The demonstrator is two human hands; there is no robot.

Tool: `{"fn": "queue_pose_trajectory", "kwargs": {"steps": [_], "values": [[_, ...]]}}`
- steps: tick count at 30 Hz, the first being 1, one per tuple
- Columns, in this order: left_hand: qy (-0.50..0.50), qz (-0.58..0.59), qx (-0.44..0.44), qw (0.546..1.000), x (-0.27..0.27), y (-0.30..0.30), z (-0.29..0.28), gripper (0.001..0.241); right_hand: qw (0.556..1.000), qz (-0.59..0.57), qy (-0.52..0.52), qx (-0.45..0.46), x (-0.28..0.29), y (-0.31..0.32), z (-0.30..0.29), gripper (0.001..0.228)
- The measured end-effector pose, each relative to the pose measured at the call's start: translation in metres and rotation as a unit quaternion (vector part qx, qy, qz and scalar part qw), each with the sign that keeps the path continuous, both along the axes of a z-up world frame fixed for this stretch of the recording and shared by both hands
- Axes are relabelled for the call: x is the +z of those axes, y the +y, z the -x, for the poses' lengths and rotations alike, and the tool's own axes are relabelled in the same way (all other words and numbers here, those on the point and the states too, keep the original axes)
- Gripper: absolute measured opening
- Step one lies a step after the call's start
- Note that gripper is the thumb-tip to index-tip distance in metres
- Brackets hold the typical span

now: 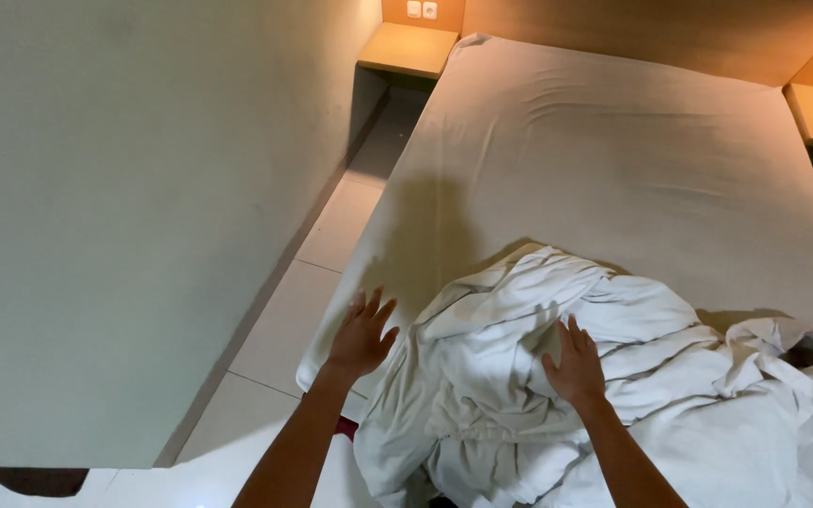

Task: The person tucks a white fitted sheet around the mattress corners and smooths it across the surface. They then pick up a white duvet from a nearby table, place it on the bed, and begin spreading it out.

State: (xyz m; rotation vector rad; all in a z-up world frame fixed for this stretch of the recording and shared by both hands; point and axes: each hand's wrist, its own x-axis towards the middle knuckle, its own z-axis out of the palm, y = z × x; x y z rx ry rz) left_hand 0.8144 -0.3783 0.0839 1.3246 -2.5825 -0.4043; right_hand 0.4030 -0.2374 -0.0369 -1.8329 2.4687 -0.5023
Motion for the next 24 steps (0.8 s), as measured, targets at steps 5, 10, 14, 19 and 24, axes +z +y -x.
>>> {"fn": "queue_pose_trajectory", "kwargs": {"steps": [5, 10, 14, 19, 24], "values": [[0.026, 0.006, -0.015, 1.000, -0.013, -0.021, -0.010, 0.057, 1.000, 0.021, -0.004, -0.004, 0.007, -0.008, -0.017, 0.080], [0.032, 0.014, -0.044, 0.998, -0.020, -0.046, -0.020, 0.057, 0.999, 0.022, -0.006, -0.032, -0.010, -0.025, -0.024, 0.077], [0.017, -0.002, -0.070, 0.997, -0.031, -0.086, -0.017, 0.057, 0.997, -0.005, 0.011, -0.071, -0.024, -0.049, -0.028, 0.080], [0.016, 0.003, -0.127, 0.992, -0.050, -0.144, 0.004, 0.057, 0.992, 0.004, 0.002, -0.127, -0.029, -0.073, -0.041, 0.076], [-0.014, -0.025, -0.177, 0.984, -0.056, -0.205, 0.033, 0.060, 0.983, 0.022, 0.014, -0.182, -0.034, -0.101, -0.051, 0.075]]}}
